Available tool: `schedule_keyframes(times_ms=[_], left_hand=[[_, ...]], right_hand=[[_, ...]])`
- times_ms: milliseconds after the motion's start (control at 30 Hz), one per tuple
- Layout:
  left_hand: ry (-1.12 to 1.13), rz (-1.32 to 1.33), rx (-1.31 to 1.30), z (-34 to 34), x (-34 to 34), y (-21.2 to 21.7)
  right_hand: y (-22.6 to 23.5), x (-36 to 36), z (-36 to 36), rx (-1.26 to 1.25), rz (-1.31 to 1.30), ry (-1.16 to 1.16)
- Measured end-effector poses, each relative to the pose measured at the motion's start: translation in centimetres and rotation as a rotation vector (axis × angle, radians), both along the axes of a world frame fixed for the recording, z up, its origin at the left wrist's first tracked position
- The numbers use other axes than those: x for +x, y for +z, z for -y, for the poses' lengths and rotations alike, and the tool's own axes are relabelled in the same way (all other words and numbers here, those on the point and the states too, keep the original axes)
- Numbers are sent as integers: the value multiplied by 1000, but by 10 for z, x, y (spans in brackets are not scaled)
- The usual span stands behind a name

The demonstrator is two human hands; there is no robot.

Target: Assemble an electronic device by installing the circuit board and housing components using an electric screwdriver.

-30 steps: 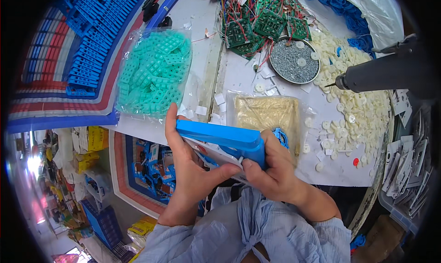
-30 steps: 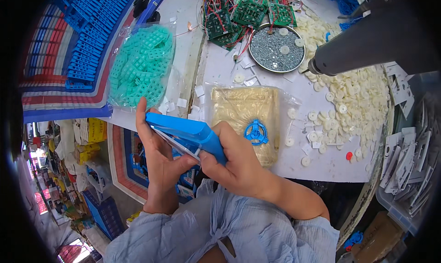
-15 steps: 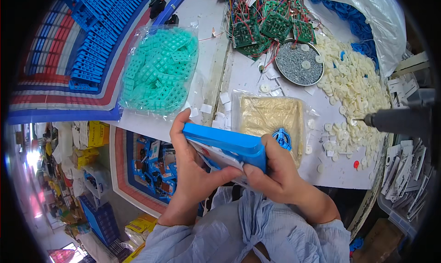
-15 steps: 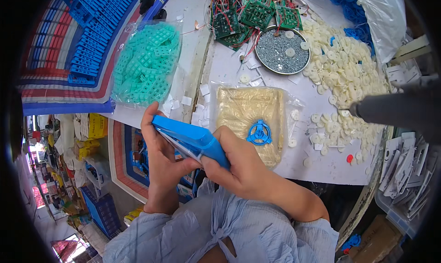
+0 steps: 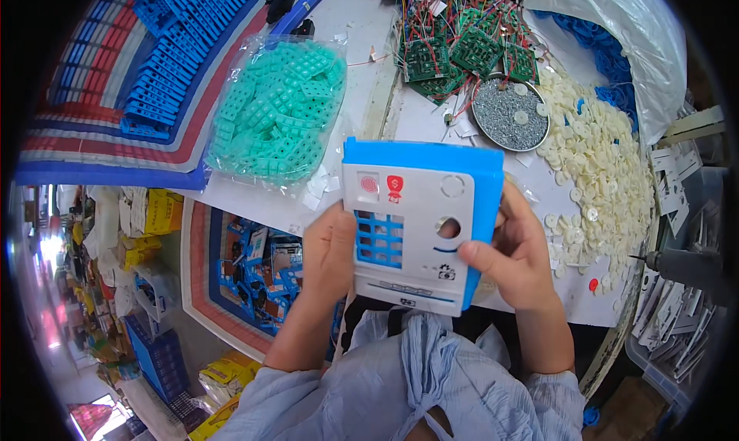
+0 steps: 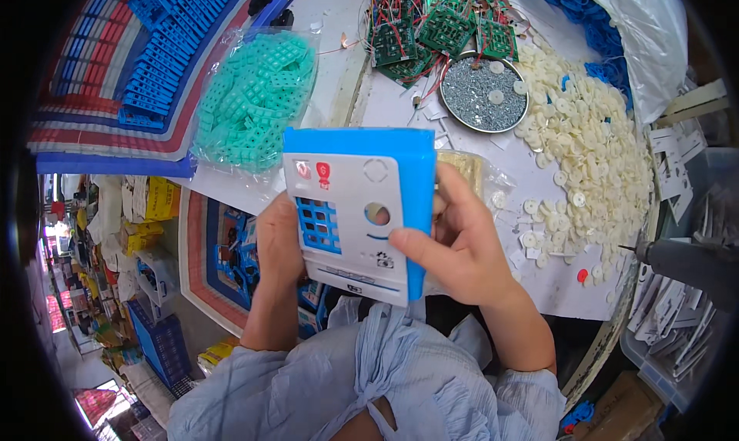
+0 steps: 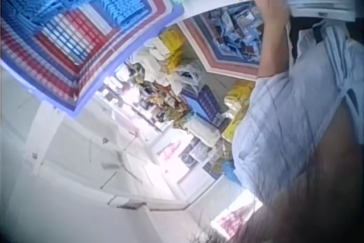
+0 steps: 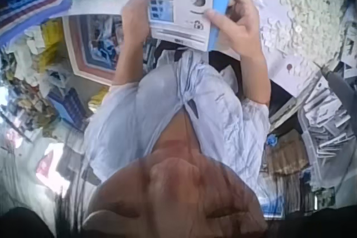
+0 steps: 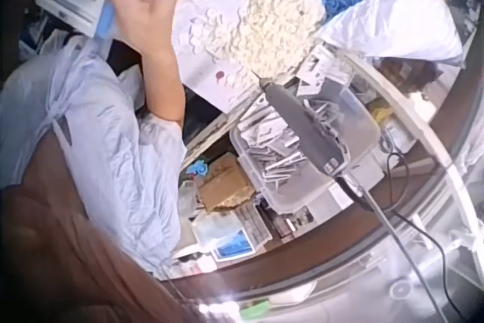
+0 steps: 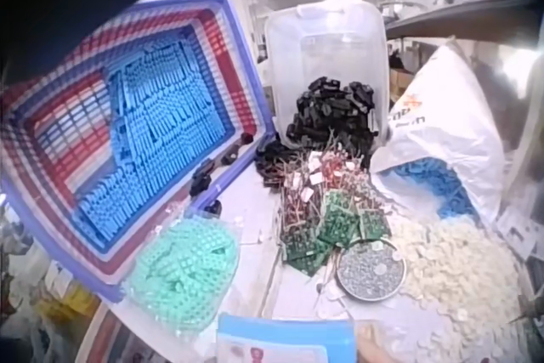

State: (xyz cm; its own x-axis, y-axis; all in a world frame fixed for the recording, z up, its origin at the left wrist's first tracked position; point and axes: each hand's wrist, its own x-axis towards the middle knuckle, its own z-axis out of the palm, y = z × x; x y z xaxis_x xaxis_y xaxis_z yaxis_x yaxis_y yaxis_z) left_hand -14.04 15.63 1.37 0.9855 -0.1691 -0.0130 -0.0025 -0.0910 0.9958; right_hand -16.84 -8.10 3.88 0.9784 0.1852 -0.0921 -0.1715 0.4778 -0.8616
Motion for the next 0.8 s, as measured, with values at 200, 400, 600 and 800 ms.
schedule_keyframes(times_ms=[200,400,600,800], left_hand=[[165,-17,-76,7,11,4],[175,9,-124,14,20,8],[37,-195,-233,8,20,-2],[122,-431,-437,10,21,-10]], right_hand=[[-8,-13,-16,-236,-3,8],[-9,-22,-13,-89,25,-29],[-6,-1,-5,23,-188,-16],[-3,-4,-13,204,-137,90]])
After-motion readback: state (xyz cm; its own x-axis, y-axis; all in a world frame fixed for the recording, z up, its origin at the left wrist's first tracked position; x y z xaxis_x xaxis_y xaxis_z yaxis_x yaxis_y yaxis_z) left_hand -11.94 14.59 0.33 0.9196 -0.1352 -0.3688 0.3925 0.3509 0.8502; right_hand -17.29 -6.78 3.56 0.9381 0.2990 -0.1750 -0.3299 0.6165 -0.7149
